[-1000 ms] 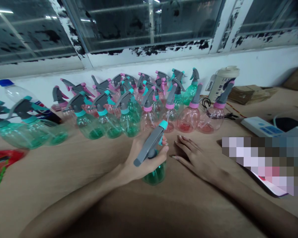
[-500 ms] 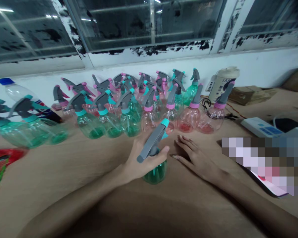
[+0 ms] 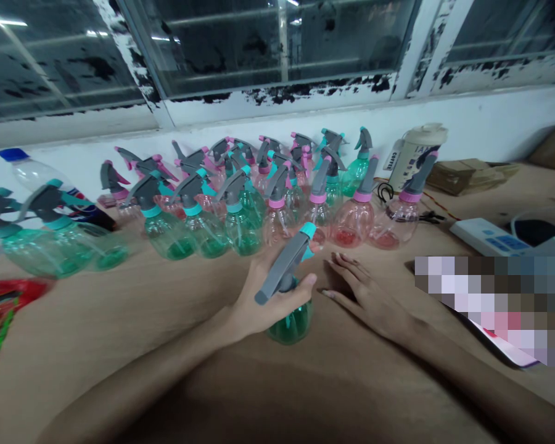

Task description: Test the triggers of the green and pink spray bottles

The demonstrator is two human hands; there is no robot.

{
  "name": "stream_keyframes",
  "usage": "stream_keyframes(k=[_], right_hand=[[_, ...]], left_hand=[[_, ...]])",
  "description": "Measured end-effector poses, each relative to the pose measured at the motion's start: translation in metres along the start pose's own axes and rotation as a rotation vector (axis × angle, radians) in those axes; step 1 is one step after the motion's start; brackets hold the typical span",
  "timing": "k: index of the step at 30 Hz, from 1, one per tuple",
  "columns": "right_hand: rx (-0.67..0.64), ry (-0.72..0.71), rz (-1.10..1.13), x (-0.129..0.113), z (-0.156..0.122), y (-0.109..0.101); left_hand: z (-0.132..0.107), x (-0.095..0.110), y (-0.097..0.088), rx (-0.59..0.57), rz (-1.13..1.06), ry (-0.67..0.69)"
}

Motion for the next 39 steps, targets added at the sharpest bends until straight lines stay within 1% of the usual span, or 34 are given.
stream_keyframes(k=[2, 4, 7, 9, 13, 17, 19, 21, 24, 26, 28, 34, 37, 39], right_hand=[[-0.003, -0.005, -0.001, 0.0, 0.0, 0.0], [-0.002, -0.012, -0.008, 0.0, 0.0, 0.001], [0.004, -0.024, -0.02, 0.0, 0.0, 0.001], [0.009, -0.029, -0.022, 0.0, 0.0, 0.001], [0.007, -0.018, -0.015, 0.001, 0.0, 0.001], [0.004, -0.018, -0.003, 0.001, -0.001, 0.002], [0.01, -0.011, 0.0, 0.001, -0.001, 0.002], [0.011, 0.002, 0.005, 0.001, 0.0, 0.002], [-0.003, 0.014, 0.012, 0.001, 0.0, 0.001], [-0.011, 0.021, 0.011, 0.0, 0.0, 0.001], [-0.01, 0.024, 0.011, 0.0, 0.001, 0.0], [0.011, 0.014, 0.031, 0.001, 0.0, 0.002], [0.02, 0.018, 0.035, 0.001, 0.0, 0.001], [0.007, 0.024, 0.03, 0.001, 0.0, 0.0]], left_hand=[[0.002, 0.004, -0.001, 0.0, 0.018, 0.004], [0.003, 0.005, 0.0, -0.024, -0.003, -0.004], [0.004, 0.004, 0.003, -0.07, -0.07, -0.012], [0.004, 0.001, 0.005, -0.073, -0.081, -0.002], [0.003, -0.003, 0.004, -0.03, -0.04, 0.033], [0.001, -0.001, 0.002, -0.014, -0.034, 0.053], [0.0, 0.001, 0.002, -0.012, -0.077, 0.072], [0.0, 0.0, 0.002, 0.005, -0.173, 0.102], [-0.002, -0.005, 0.002, 0.052, -0.287, 0.112], [-0.004, -0.008, 0.001, 0.095, -0.257, 0.112], [-0.007, -0.009, -0.001, 0.111, -0.166, 0.115], [-0.021, -0.007, -0.007, 0.023, 0.043, 0.07], [-0.028, -0.005, -0.012, -0.058, 0.1, -0.001], [-0.031, -0.002, -0.02, -0.078, 0.122, -0.051]])
Point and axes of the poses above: each hand's wrist, its own z-axis towards the middle knuckle, its own y-axis out of the palm, x = y × z, the point moved 4 cm from there along z, towards the middle knuckle, and after that the axes turned 2 degrees about -z, right-handed, at the moved point
